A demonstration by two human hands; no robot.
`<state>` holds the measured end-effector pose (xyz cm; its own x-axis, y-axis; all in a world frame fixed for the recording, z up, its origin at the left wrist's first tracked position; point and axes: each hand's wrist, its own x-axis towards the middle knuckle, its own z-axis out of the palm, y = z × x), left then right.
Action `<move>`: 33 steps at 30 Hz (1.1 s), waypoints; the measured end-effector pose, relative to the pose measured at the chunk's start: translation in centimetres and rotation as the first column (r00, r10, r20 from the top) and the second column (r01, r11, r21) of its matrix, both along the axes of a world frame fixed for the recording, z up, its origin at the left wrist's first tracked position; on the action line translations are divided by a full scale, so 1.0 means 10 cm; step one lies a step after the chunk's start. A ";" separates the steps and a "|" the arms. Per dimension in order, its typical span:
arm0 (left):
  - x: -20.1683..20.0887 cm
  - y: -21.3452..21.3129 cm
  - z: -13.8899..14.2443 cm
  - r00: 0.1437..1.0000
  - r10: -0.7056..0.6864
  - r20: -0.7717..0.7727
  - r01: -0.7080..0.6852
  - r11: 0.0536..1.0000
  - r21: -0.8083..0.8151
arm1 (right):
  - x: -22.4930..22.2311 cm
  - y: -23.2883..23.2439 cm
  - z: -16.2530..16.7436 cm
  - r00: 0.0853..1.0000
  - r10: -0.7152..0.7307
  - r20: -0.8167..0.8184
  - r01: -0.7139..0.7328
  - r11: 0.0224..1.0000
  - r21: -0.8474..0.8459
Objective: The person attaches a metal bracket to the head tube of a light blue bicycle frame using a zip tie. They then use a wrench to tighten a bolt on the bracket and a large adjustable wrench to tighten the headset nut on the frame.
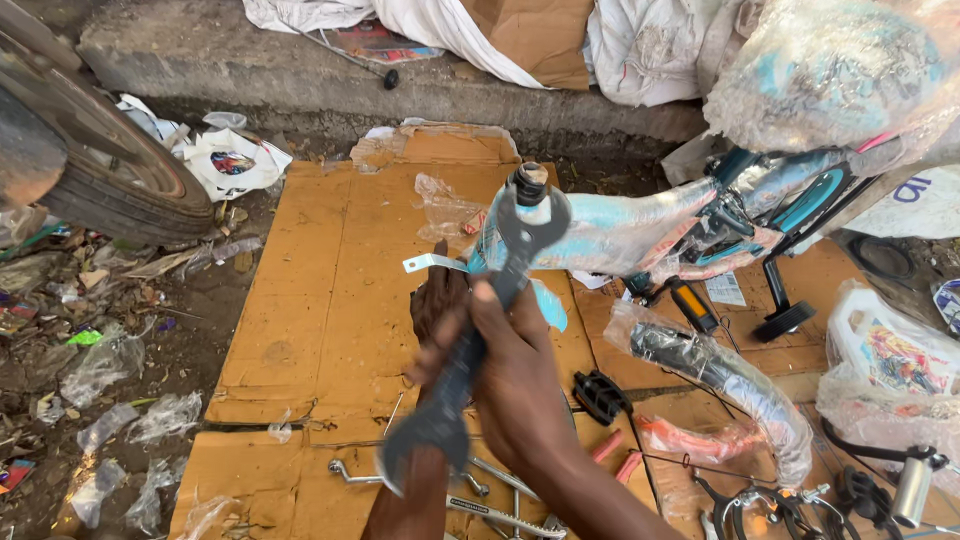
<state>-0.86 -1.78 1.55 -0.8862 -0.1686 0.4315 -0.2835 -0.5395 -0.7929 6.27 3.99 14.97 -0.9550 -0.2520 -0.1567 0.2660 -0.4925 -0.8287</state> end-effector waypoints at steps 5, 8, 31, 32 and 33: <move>0.10 -0.06 0.28 0.887 -0.307 -0.345 0.459 0.668 0.586 | -0.22 -0.41 0.05 0.988 -0.089 -0.124 0.067 0.983 -0.169; 0.09 -0.11 0.40 0.924 -0.353 -0.149 0.369 0.714 0.595 | -0.26 -0.60 0.15 0.985 -0.160 -0.063 0.141 0.961 -0.239; -0.12 -0.24 0.05 0.303 0.281 -0.911 0.514 -0.853 -0.092 | -0.57 0.88 0.31 0.921 0.361 0.144 -0.382 0.909 0.165; -0.14 -0.25 0.03 0.293 0.259 -0.920 0.522 -0.850 -0.073 | -0.70 1.02 0.33 0.886 0.427 0.180 -0.461 0.846 0.266; -0.16 -0.26 0.01 0.285 0.239 -0.928 0.530 -0.846 -0.055 | -0.88 1.16 0.38 0.846 0.483 0.225 -0.533 0.765 0.362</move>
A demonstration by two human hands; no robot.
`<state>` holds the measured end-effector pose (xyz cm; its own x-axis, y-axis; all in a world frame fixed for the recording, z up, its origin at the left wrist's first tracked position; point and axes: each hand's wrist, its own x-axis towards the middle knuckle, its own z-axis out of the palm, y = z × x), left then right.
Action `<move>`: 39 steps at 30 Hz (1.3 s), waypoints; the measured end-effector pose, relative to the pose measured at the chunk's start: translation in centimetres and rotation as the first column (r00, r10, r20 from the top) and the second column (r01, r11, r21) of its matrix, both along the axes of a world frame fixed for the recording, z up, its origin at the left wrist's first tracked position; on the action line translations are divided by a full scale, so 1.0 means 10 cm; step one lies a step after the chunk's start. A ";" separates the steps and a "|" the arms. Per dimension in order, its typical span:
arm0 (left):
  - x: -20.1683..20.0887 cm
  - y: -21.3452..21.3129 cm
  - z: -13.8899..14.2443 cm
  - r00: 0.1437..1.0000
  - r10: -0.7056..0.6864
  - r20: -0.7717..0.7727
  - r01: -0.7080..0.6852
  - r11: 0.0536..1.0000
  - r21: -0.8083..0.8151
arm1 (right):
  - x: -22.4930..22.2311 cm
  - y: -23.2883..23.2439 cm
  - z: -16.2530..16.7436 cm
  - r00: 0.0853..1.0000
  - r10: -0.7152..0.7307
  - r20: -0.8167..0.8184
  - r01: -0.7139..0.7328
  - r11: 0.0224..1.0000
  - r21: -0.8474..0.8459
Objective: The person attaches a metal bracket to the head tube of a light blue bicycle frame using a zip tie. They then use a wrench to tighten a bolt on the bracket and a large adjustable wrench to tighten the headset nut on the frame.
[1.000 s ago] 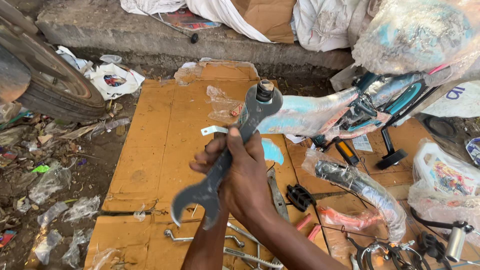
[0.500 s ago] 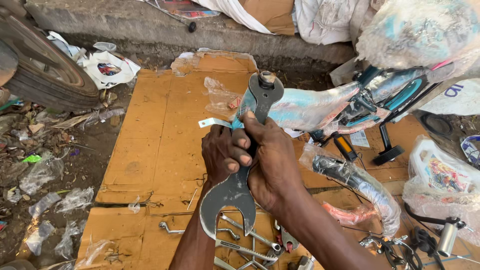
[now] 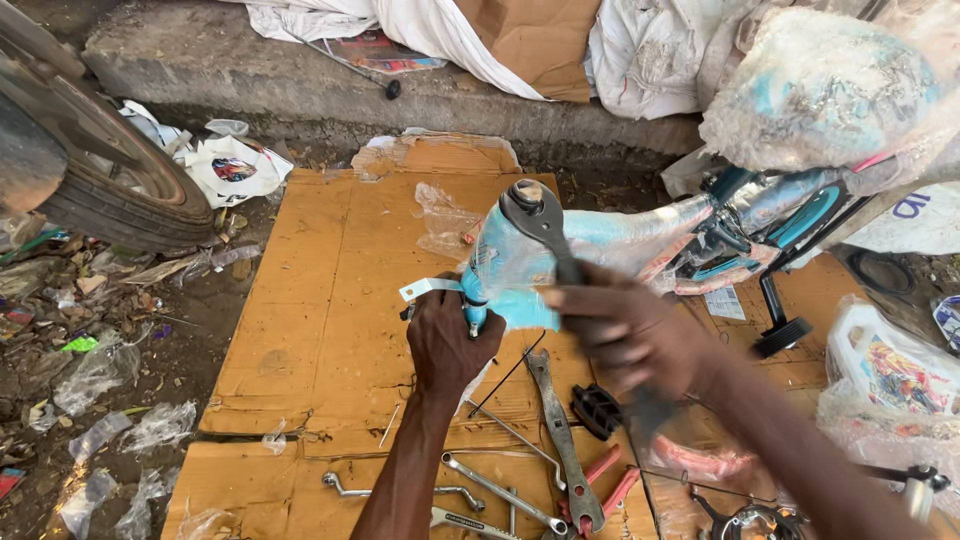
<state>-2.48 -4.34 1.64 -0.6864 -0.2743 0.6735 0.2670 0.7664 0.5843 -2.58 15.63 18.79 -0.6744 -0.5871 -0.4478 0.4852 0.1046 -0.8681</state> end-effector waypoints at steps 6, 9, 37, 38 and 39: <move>-0.04 -0.02 -0.08 1.000 -0.019 -0.008 0.020 0.999 0.044 | -1.06 0.34 0.23 0.839 0.541 -0.057 -0.482 0.788 0.384; -0.03 0.01 -0.06 1.000 0.016 -0.001 -0.016 1.000 0.021 | -0.96 0.40 0.16 0.883 0.439 -0.166 -0.288 0.785 0.548; 0.23 0.18 0.16 0.522 0.515 -0.680 0.298 -0.857 -0.420 | 0.50 -1.95 -0.31 0.760 -0.614 0.214 0.539 0.410 -0.736; 0.24 0.20 0.20 0.518 0.512 -0.685 0.300 -0.859 -0.415 | 0.48 -1.99 -0.28 0.750 -0.614 0.247 0.575 0.419 -0.703; 0.24 0.21 0.23 0.514 0.510 -0.690 0.304 -0.860 -0.409 | 0.48 -2.01 -0.23 0.738 -0.616 0.277 0.608 0.428 -0.668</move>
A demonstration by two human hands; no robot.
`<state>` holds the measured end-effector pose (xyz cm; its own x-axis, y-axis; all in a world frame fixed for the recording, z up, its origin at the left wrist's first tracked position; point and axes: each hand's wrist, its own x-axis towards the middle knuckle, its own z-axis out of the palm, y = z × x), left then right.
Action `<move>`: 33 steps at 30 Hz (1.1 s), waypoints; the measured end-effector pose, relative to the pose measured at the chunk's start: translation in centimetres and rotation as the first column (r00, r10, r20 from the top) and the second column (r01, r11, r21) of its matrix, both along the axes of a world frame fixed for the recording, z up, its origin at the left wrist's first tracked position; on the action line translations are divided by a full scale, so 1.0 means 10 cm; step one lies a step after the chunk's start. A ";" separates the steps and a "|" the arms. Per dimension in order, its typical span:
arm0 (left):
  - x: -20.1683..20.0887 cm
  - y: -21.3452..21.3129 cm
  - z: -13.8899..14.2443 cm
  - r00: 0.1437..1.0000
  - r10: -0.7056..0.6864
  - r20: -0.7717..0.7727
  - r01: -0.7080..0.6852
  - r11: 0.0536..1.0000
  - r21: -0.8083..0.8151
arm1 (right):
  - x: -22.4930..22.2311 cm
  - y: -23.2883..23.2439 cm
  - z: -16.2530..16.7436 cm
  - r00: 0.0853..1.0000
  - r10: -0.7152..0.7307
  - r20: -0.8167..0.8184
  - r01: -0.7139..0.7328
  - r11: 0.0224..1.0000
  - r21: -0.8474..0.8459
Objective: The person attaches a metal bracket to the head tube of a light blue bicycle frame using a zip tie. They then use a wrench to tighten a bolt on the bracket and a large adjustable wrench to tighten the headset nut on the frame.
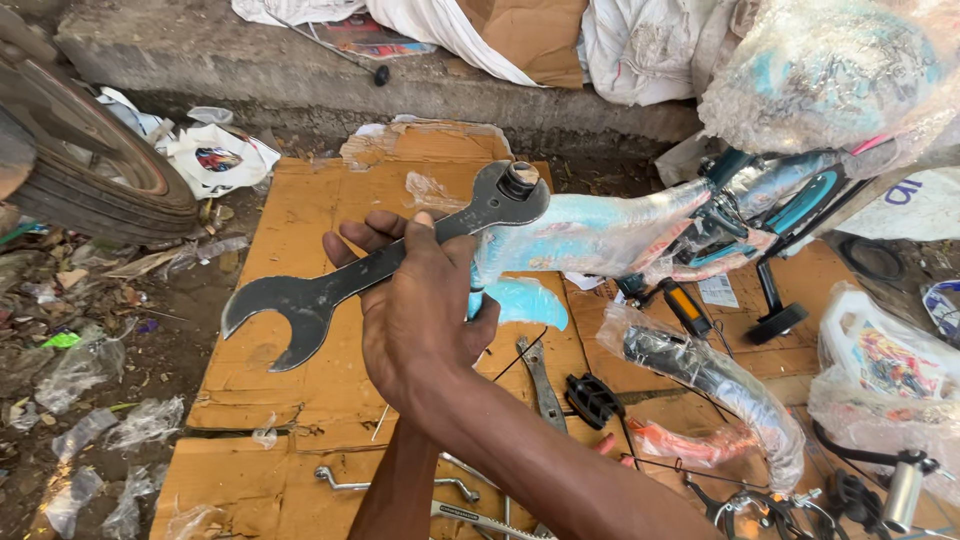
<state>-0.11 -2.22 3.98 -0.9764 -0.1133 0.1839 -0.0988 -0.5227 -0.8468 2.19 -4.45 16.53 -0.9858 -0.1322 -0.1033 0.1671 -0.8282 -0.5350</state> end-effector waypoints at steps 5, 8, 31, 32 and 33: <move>-0.05 -0.05 -0.03 1.000 0.020 0.021 -0.020 1.000 -0.021 | 0.13 0.28 0.25 0.998 0.041 0.041 -0.046 0.991 0.124; -0.12 -0.08 -0.20 0.999 0.037 0.010 -0.034 0.986 -0.161 | 0.17 0.52 0.21 0.990 0.120 0.079 -0.133 0.973 0.190; -0.28 -0.19 -0.23 0.505 0.320 -0.802 0.430 -0.898 -0.087 | -0.94 2.60 0.09 0.608 0.791 0.069 -0.554 0.361 0.750; -0.29 -0.19 -0.25 0.502 0.317 -0.805 0.433 -0.898 -0.083 | -0.76 2.59 0.04 0.686 0.724 0.073 -0.551 0.452 0.701; -0.30 -0.18 -0.26 0.498 0.316 -0.807 0.437 -0.896 -0.081 | -0.66 2.57 0.04 0.755 0.650 0.086 -0.538 0.538 0.650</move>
